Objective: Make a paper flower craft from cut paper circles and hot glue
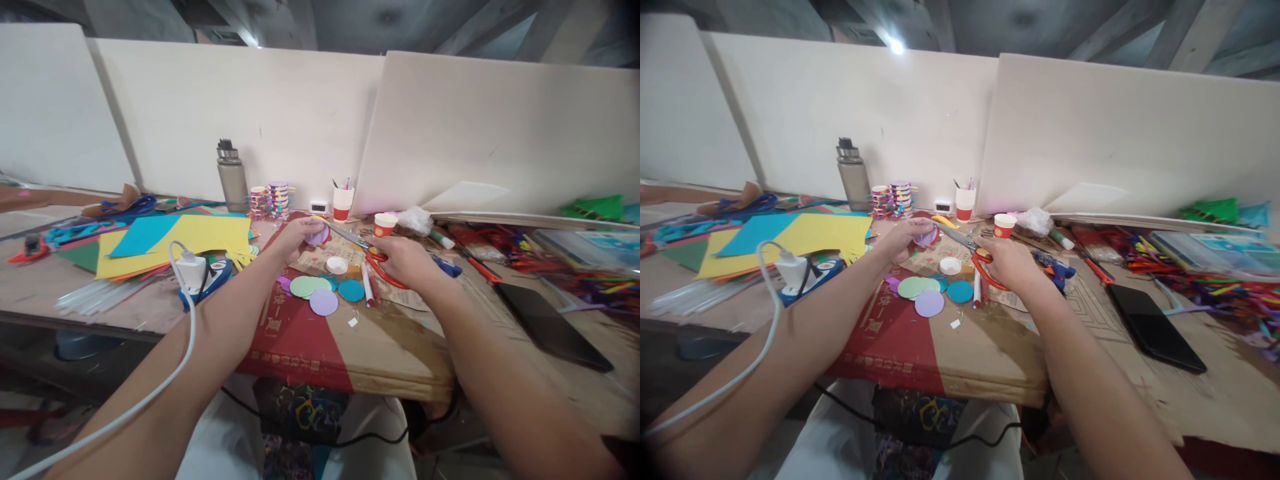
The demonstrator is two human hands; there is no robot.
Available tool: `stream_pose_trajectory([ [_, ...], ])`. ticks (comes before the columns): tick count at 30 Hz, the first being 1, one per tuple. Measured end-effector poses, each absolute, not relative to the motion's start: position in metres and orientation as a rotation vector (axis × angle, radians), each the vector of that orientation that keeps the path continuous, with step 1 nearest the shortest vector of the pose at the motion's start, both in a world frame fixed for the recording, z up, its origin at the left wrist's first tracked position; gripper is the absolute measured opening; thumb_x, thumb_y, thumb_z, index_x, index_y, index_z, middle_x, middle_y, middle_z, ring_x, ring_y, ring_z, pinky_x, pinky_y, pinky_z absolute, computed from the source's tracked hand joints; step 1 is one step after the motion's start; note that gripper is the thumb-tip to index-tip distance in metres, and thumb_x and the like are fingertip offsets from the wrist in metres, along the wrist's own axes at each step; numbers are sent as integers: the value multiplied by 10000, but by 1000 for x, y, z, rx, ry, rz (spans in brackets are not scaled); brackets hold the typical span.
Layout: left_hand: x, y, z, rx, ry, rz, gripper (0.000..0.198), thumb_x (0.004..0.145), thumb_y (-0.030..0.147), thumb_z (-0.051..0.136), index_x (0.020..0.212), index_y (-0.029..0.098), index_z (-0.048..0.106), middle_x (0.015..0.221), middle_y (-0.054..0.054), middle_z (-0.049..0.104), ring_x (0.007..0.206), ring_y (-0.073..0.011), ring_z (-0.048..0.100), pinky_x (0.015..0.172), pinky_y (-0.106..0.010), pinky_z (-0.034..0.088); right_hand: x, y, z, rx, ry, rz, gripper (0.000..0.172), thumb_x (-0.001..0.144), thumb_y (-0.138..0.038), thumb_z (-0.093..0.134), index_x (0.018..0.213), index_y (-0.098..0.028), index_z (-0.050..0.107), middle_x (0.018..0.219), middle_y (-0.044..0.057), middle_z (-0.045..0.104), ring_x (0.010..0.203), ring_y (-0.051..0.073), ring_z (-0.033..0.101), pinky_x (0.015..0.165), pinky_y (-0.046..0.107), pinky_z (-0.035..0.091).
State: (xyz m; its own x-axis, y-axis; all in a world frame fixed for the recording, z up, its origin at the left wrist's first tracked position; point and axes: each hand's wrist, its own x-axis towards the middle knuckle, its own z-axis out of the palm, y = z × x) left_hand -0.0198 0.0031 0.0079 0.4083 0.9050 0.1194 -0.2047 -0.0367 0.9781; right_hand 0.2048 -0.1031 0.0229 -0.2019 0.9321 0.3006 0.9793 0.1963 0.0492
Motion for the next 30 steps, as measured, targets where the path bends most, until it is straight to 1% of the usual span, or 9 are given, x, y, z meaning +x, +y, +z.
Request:
stream_pose_trajectory([
  [3,-19,5,6,1311,697,1027,158,697,219,755,730,123,634,599,-8,608,450,-72,519,384,-182,310,203,-103,24,-1886,-2269,-384,571,799,-136,519,1354,-257,576,1228,97,692,1052,260,662,841,324,490],
  [6,-19,6,6,1313,678,1016,193,697,234,760,672,125,603,555,10,563,421,-55,467,372,-177,296,203,-103,24,-1900,-2275,-401,565,803,-147,515,1353,-261,577,1182,99,712,1024,266,671,824,330,492],
  [8,-18,5,7,1293,663,1017,191,696,221,758,666,124,596,546,23,542,419,-49,454,389,-177,330,203,-103,24,-1884,-2282,-403,570,798,-146,512,1353,-257,577,1175,97,715,1026,267,671,827,330,490],
  [11,-18,2,9,1252,659,1020,162,700,203,753,711,125,612,570,25,553,442,-54,478,420,-182,376,203,-103,24,-1855,-2282,-405,574,792,-138,512,1350,-253,579,1176,98,714,1030,267,669,829,324,488],
  [15,-19,1,10,1219,656,1008,170,705,224,757,754,126,627,611,11,583,472,-60,506,403,-177,356,203,-104,25,-1831,-2280,-385,578,774,-111,516,1333,-233,599,1161,107,720,1024,261,673,852,319,483],
  [21,-21,3,9,1240,642,981,198,700,256,764,770,130,628,664,-19,637,512,-86,576,420,-186,390,204,-105,25,-1770,-2261,-364,578,753,-104,528,1315,-204,621,1192,116,708,1033,263,676,868,318,488],
  [23,-21,4,9,1260,617,981,225,692,283,773,775,134,626,685,-26,653,527,-96,594,421,-188,387,204,-104,24,-1789,-2222,-316,550,765,-120,533,1300,-203,631,1148,119,725,989,261,688,843,313,493],
  [27,-23,3,10,1269,617,988,303,659,331,793,821,143,620,731,-36,674,587,-126,638,398,-174,332,204,-99,18,-1816,-2097,-216,464,803,-144,526,1243,-195,663,1021,121,756,902,245,703,772,283,496],
  [30,-22,2,9,1263,678,1018,333,629,318,805,852,155,621,732,-22,667,612,-129,639,408,-168,342,205,-96,13,-1774,-2016,-170,443,804,-154,546,1228,-196,668,994,113,759,871,237,705,753,275,498],
])
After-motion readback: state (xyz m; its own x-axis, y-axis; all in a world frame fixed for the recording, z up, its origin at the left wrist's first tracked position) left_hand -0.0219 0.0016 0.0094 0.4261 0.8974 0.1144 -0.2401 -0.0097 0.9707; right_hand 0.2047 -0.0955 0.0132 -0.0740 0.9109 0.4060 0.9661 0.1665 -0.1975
